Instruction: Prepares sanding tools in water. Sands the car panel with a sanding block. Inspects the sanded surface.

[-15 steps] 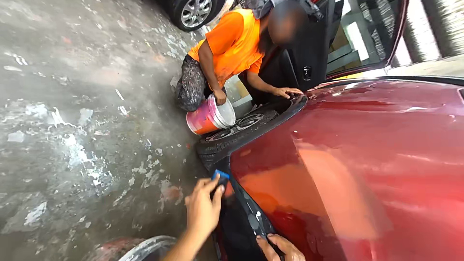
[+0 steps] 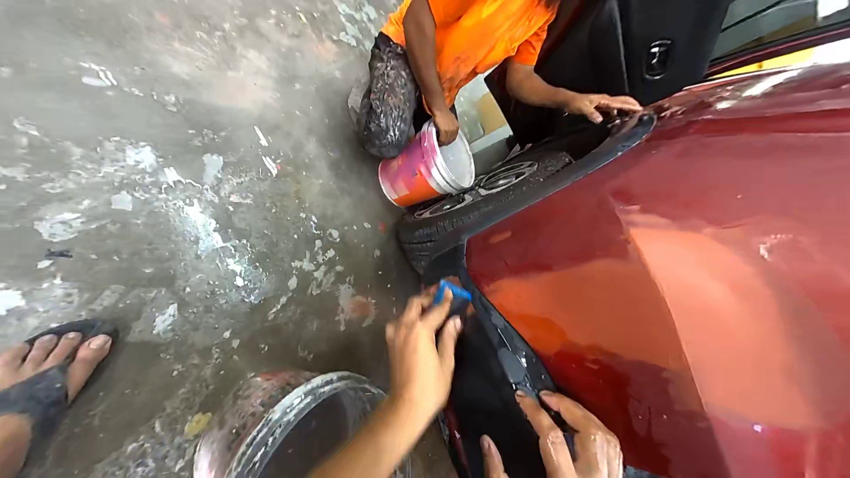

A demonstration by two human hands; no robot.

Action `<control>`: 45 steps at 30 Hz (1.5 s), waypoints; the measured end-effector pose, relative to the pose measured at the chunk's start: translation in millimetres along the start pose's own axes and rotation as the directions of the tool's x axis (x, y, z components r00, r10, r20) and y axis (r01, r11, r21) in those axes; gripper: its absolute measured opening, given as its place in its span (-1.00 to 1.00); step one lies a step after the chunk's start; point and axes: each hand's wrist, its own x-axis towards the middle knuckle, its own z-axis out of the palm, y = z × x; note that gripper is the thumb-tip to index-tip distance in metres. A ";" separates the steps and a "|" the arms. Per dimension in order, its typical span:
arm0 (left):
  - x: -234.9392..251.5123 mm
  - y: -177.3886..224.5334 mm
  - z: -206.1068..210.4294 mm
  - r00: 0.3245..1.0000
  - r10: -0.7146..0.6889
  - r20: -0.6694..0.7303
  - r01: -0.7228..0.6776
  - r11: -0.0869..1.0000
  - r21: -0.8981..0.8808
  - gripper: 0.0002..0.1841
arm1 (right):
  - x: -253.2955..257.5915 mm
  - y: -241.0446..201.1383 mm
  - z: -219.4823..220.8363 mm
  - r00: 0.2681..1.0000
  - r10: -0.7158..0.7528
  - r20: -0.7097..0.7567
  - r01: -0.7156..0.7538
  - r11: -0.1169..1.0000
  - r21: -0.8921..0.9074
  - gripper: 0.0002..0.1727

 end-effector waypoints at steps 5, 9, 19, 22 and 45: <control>25.4 -3.1 -0.5 0.999 0.025 0.021 -0.027 0.996 0.082 -0.60 | -1.7 1.4 0.1 1.000 0.000 0.008 0.000 1.000 0.001 -0.26; 10.2 7.6 -3.1 0.999 0.033 0.019 -0.035 0.994 0.102 -0.58 | -3.3 1.4 -0.1 1.000 -0.009 -0.010 0.009 1.000 0.006 -0.27; -3.3 9.8 -1.8 1.000 0.023 0.015 -0.024 0.996 0.084 -0.57 | -2.0 0.9 0.8 1.000 -0.017 -0.006 0.017 1.000 -0.021 -0.26; -2.0 4.2 -1.5 0.999 0.031 0.018 -0.032 0.998 0.063 -0.61 | -0.4 -0.6 1.7 1.000 -0.006 0.005 0.006 1.000 -0.022 -0.25; 35.7 -33.8 -2.0 0.954 -0.273 0.121 0.282 0.957 -0.065 -0.54 | -3.1 -5.4 -0.1 0.998 -0.054 0.022 0.056 0.992 -0.112 -0.19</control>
